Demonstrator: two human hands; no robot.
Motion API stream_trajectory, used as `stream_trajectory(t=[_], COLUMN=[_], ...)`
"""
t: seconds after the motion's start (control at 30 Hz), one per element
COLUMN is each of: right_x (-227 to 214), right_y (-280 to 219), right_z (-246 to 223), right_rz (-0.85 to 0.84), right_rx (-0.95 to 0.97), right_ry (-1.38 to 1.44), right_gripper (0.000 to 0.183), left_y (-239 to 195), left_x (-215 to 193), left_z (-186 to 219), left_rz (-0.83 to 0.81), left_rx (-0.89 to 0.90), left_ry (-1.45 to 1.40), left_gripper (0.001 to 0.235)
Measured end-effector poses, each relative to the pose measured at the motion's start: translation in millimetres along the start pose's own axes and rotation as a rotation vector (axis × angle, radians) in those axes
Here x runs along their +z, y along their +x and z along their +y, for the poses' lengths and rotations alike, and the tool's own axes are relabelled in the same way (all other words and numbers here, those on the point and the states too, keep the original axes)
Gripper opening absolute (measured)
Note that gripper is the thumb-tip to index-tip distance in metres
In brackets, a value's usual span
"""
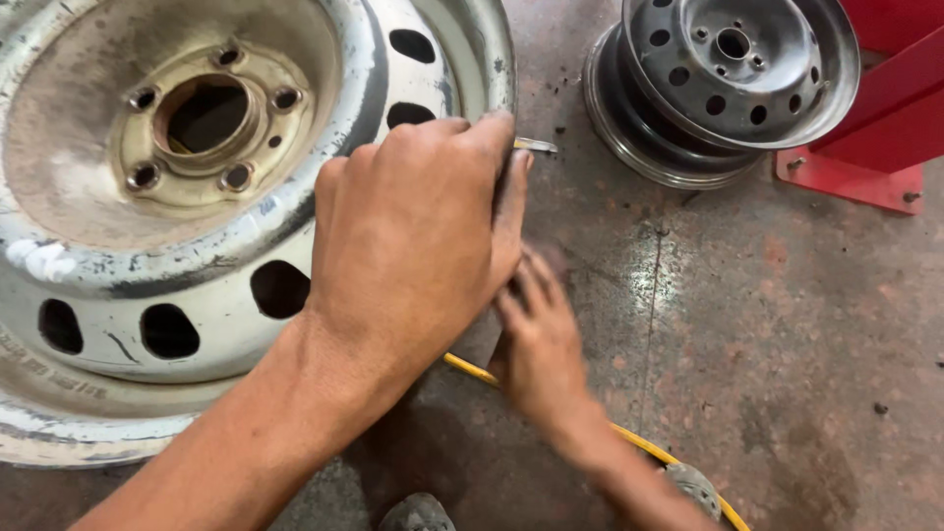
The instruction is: The person scrubs the rim of a white car wheel using a small handheld tool. They work methodically around the edge of the wheel, removing dirt and grime from the surface. The wheel is positioned on the floor, and the person rotates it slightly to access different sections.
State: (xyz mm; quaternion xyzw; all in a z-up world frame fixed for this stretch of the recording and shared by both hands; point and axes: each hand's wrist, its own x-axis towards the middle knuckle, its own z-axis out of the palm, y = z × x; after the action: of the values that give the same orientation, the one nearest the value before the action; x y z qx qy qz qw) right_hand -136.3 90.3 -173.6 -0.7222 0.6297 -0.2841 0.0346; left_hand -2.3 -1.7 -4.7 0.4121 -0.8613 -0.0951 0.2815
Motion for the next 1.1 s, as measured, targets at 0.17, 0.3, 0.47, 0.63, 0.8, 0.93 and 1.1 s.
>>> stream_trajectory(t=[0.17, 0.3, 0.47, 0.63, 0.8, 0.93, 1.1], right_x=[6.4, 5.3, 5.1, -33.6, -37.9, -15.5, 10.8], right_y=[31.8, -8.7, 42.6, 115.9, 55.1, 40.7, 27.8], right_z=[33.3, -7.0, 35.5, 85.9, 85.0, 80.1, 15.2], right_rz=[0.049, -0.001, 0.018, 0.052, 0.522, 0.596, 0.628], right_rx=[-0.075, 0.003, -0.055, 0.111, 0.169, 0.450, 0.306], right_ry=[0.039, -0.019, -0.064, 0.159, 0.433, 1.004, 1.081], right_gripper=[0.063, 0.071, 0.064, 0.061, 0.037, 0.029, 0.036], left_y=[-0.9, 1.6, 2.2, -7.2, -48.5, -94.9, -133.0], left_x=[4.2, -0.6, 0.2, -10.6, -31.0, -43.5, -51.7], left_z=[-0.5, 2.2, 2.1, 2.9, -8.0, -36.5, -73.1], left_rz=[-0.088, 0.092, -0.111, 0.136, -0.413, -0.539, -0.283], left_rx=[-0.084, 0.051, -0.114, 0.097, -0.242, -0.198, 0.008], left_ry=[-0.019, 0.001, -0.047, -0.028, 0.156, 0.468, 0.491], left_gripper=[0.022, 0.021, 0.023, 0.026, 0.042, 0.048, 0.055])
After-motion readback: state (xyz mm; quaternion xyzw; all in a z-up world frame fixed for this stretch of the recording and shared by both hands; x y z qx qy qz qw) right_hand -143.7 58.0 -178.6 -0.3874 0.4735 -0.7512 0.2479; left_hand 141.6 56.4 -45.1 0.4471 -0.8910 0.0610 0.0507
